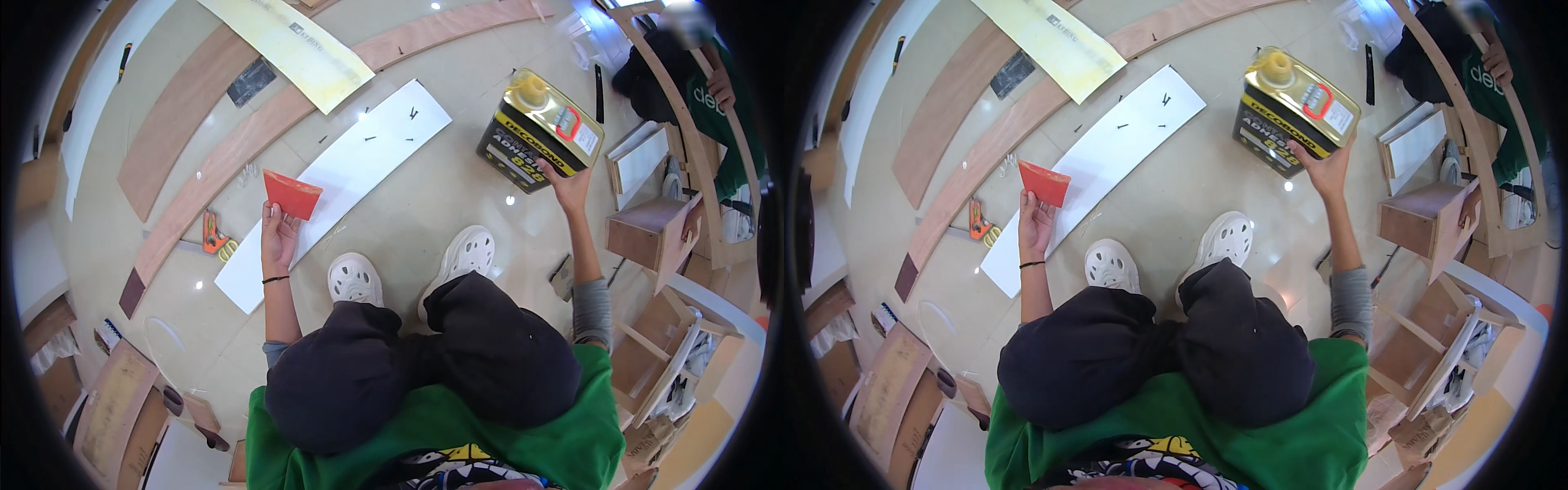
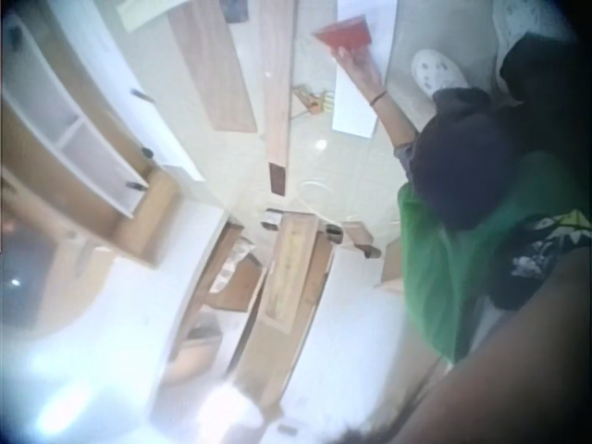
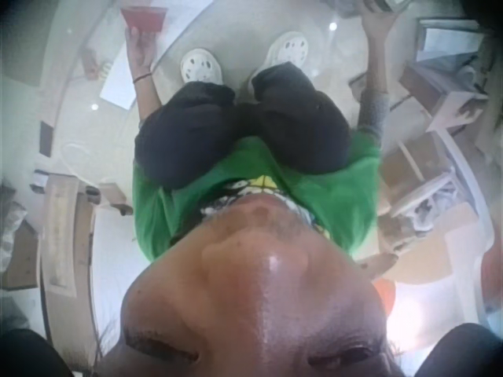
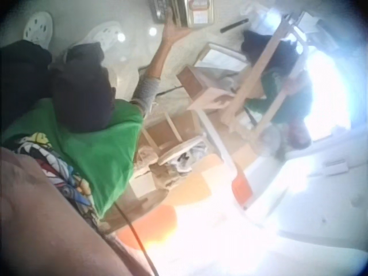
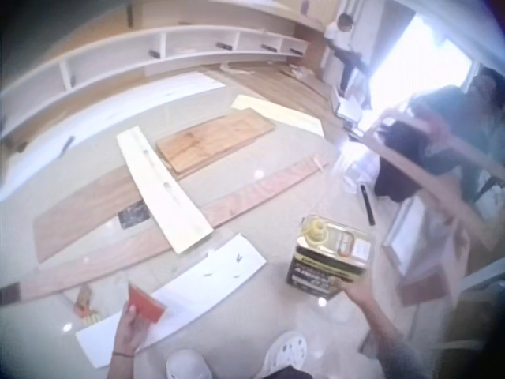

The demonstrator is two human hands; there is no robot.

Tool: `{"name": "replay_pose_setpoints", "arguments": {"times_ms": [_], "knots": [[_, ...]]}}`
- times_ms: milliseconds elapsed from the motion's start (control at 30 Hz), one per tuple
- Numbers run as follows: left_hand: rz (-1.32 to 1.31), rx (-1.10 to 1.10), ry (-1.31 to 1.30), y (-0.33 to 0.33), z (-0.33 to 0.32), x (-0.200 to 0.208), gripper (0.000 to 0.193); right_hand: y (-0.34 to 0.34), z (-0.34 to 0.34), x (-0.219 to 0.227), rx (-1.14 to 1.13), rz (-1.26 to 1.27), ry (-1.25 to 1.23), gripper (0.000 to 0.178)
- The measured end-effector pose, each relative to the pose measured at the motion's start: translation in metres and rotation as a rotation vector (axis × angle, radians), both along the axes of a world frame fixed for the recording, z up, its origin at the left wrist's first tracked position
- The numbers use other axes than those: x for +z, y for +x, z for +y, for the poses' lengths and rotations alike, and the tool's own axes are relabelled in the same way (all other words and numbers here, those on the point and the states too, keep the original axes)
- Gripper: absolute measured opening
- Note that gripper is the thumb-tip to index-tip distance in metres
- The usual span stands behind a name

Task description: The person is assembling furniture. They apply glue to a white panel and spread it with a red card. They handle screws and a glue container while sitting on the floor.

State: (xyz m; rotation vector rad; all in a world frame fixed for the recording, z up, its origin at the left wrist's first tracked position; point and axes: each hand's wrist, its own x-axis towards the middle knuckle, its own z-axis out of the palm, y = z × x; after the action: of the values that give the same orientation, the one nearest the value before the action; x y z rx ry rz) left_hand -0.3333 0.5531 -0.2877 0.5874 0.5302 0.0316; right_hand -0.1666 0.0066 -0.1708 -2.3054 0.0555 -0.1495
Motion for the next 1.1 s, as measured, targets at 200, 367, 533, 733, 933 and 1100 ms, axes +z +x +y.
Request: {"name": "replay_pose_setpoints", "arguments": {"times_ms": [200, 367, 533, 733, 933, 1100], "knots": [[0.039, -0.017, 0.045, -0.006, 0.012, -0.016, 0.015, -0.029, 0.011, -0.041, -0.195, -0.207, 0.265, 0.057], [0.101, -0.021, 0.135, -0.011, 0.013, -0.014, 0.018, -0.042, -0.007, -0.058, -0.207, -0.126, 0.165, 0.059], [0.102, 0.014, 0.133, -0.01, 0.003, -0.015, 0.019, -0.114, 0.006, -0.115, -0.639, -0.199, 0.106, 0.055], [0.231, -0.006, 0.236, -0.027, 0.006, -0.004, 0.025, -0.019, 0.158, -0.081, -0.016, 0.042, 0.219, 0.021], [0.299, -0.077, 0.307, -0.025, 0.02, 0.006, 0.029, 0.233, 0.149, -0.18, -0.231, -0.192, -0.226, 0.06], [0.285, 0.071, 0.292, -0.048, 0.025, 0.021, 0.03, 0.294, 0.135, -0.179, -0.212, 0.154, -0.651, 0.064]]}}
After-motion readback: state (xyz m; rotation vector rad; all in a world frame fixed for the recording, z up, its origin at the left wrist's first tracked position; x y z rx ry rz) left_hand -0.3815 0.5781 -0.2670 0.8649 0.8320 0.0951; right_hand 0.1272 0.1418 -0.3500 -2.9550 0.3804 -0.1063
